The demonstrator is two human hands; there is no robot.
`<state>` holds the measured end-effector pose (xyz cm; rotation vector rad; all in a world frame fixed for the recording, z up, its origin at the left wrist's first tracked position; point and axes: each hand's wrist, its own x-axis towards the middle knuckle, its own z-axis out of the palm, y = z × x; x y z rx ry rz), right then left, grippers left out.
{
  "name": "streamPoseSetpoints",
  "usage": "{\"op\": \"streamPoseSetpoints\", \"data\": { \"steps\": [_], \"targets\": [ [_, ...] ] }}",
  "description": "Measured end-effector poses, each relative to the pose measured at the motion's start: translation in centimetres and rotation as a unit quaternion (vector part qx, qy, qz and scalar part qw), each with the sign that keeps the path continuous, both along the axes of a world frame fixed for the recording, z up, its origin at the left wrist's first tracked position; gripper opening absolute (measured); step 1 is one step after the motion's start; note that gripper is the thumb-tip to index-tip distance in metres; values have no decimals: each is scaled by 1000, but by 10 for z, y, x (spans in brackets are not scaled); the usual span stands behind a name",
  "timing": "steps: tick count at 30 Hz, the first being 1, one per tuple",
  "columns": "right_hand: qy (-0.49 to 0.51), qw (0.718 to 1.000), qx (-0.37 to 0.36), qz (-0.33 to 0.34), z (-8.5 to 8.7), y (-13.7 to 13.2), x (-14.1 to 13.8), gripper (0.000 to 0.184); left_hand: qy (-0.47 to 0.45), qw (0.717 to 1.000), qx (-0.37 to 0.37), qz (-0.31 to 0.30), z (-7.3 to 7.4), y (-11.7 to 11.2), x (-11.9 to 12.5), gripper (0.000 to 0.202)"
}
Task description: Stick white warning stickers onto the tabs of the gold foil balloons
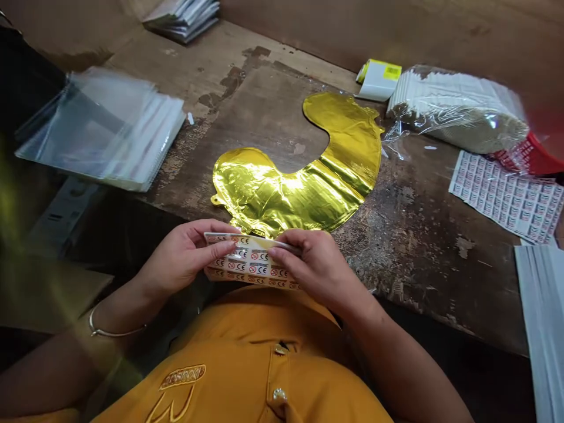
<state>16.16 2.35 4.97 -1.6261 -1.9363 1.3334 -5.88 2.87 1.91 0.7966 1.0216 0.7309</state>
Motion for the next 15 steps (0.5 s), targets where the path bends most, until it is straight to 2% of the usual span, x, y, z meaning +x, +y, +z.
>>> {"op": "streamPoseSetpoints", "data": {
  "steps": [2, 3, 5, 7, 8, 9, 11, 15],
  "targets": [
    [0, 999, -38, 17, -2, 5, 5, 27, -29, 999, -27, 23, -4, -2, 1, 25],
    [-25, 999, -13, 24, -1, 6, 6, 26, -36, 998, -38, 32, -5, -3, 2, 25],
    [-110, 985, 131, 21, 4, 3, 2, 20, -40, 997, -54, 47, -7, -5, 4, 28],
    [-178, 936, 304, 20, 9, -3, -7, 19, -39, 996, -56, 60, -8, -7, 6, 30],
    [-194, 911, 362, 27, 11, -7, -12, 21, -39, 996, -52, 64, -9, -8, 6, 30],
    [-200, 898, 390, 39, 11, -9, -18, 22, -37, 996, -45, 66, -9, -9, 7, 30],
    [-192, 905, 376, 52, 9, -13, -27, 19, -26, 998, -26, 60, -10, -11, 8, 28],
    [-127, 957, 260, 3, 0, -10, -33, 8, 5, 1000, 13, 24, -10, -12, 9, 29]
  ]
}}
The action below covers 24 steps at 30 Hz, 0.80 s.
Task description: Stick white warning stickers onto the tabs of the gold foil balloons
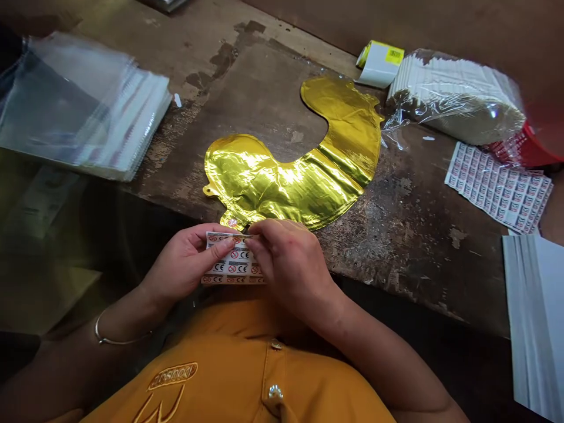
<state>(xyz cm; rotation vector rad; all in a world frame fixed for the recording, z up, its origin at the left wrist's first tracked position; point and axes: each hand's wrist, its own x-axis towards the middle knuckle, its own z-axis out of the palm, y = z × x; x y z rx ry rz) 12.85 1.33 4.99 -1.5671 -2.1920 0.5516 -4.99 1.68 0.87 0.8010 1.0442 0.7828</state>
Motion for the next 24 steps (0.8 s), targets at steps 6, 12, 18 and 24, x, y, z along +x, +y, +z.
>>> {"op": "streamPoseSetpoints", "data": {
  "steps": [6, 12, 18, 24],
  "targets": [
    [50, 998, -24, 7, -6, 2, 3, 11, 1, 1000, 15, -14, -3, -1, 1, 28],
    [-14, 978, 196, 65, -20, -1, 5, 12, -27, 999, -20, 9, -5, -5, 3, 31],
    [-48, 947, 278, 154, -28, -3, 11, 19, -29, 999, -35, 14, -5, -8, 4, 32],
    [-49, 968, 242, 46, -25, -2, 5, 27, -24, 999, -29, 25, -8, -8, 4, 32]
  ]
}}
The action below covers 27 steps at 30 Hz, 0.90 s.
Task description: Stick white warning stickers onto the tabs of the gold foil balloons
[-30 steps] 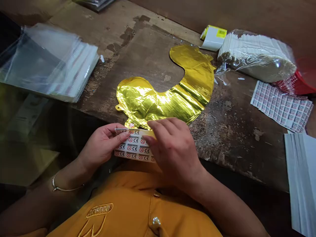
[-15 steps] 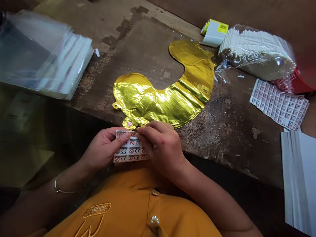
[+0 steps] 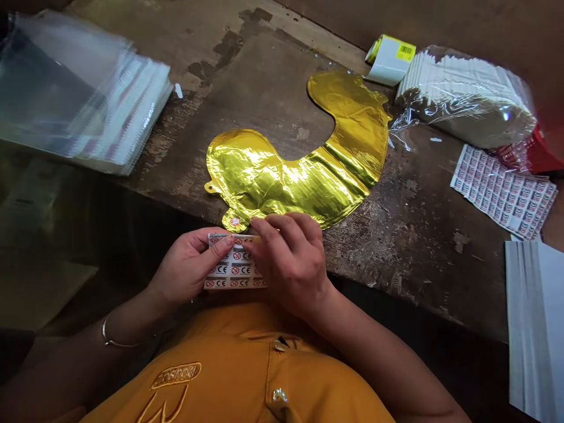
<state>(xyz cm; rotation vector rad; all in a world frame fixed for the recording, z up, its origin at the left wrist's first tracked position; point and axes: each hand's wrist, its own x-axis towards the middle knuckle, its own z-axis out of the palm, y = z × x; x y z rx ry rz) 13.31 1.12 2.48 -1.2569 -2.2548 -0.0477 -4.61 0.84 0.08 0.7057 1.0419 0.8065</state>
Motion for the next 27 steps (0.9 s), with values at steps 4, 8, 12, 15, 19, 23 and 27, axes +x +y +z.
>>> {"op": "streamPoseSetpoints", "data": {
  "steps": [4, 8, 12, 15, 19, 23, 27],
  "targets": [
    [4, 999, -33, -1, 4, 2, -2, 14, 22, 999, 31, 2, -1, 1, 0, 30],
    [0, 1000, 0, 17, -1, -1, 2, 19, -12, 1000, 15, -11, -2, 0, -2, 30],
    [-11, 997, 48, 64, -9, -5, 5, 24, -82, 996, -26, -29, -8, -1, -3, 30],
    [-5, 996, 40, 79, -7, -7, 2, 21, -93, 993, -52, -44, -15, 0, -3, 33],
    [95, 995, -38, 6, 13, 4, 2, 14, 68, 992, 102, -43, -13, 0, -10, 29],
    [222, 954, -155, -129, 23, 37, 7, 5, 351, 777, 520, -47, 0, 6, -22, 13],
    [197, 941, -255, -105, 8, 59, 1, 8, 449, 621, 628, -138, -3, 21, -26, 16]
  ]
}}
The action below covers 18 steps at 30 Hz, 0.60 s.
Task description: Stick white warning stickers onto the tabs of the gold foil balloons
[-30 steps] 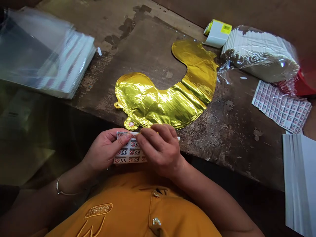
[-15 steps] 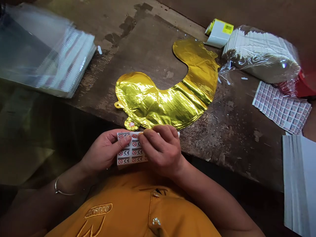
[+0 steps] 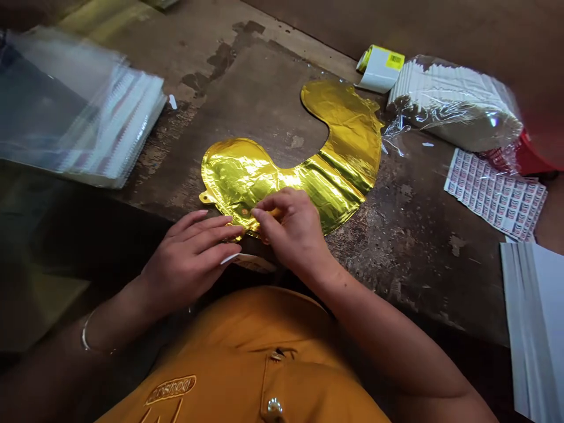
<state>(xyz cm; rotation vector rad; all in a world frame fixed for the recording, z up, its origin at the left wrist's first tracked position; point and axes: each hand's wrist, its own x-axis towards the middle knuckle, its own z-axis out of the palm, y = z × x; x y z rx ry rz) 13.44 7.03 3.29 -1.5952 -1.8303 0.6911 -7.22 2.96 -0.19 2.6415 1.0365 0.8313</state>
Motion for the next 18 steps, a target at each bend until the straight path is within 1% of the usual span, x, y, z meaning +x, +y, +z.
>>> {"op": "streamPoseSetpoints", "data": {
  "steps": [1, 3, 6, 10, 13, 16, 18],
  "targets": [
    [-14, 1000, -5, 9, -5, 2, -2, 9, 19, 1000, -6, -12, -3, 3, 0, 17],
    [-36, 999, -3, 6, -12, 2, -7, 11, 32, 999, -7, -24, -9, 7, 0, 19],
    [-40, 999, -11, -3, -18, 1, -12, 13, 30, 999, 6, -20, -14, 7, 0, 20],
    [-44, 999, -8, 7, -21, -1, -19, 11, 28, 1000, 8, -9, -14, 3, 0, 19],
    [-57, 998, 1, 0, -24, -3, -23, 9, 25, 1000, 11, 8, -14, 0, 1, 18],
    [-65, 998, -2, -5, -26, -3, -23, 10, 13, 999, 21, 28, -15, 0, 3, 16],
    [-60, 998, -8, -9, -27, -3, -22, 11, 11, 999, 21, 31, -15, 0, 3, 15]
  ]
}}
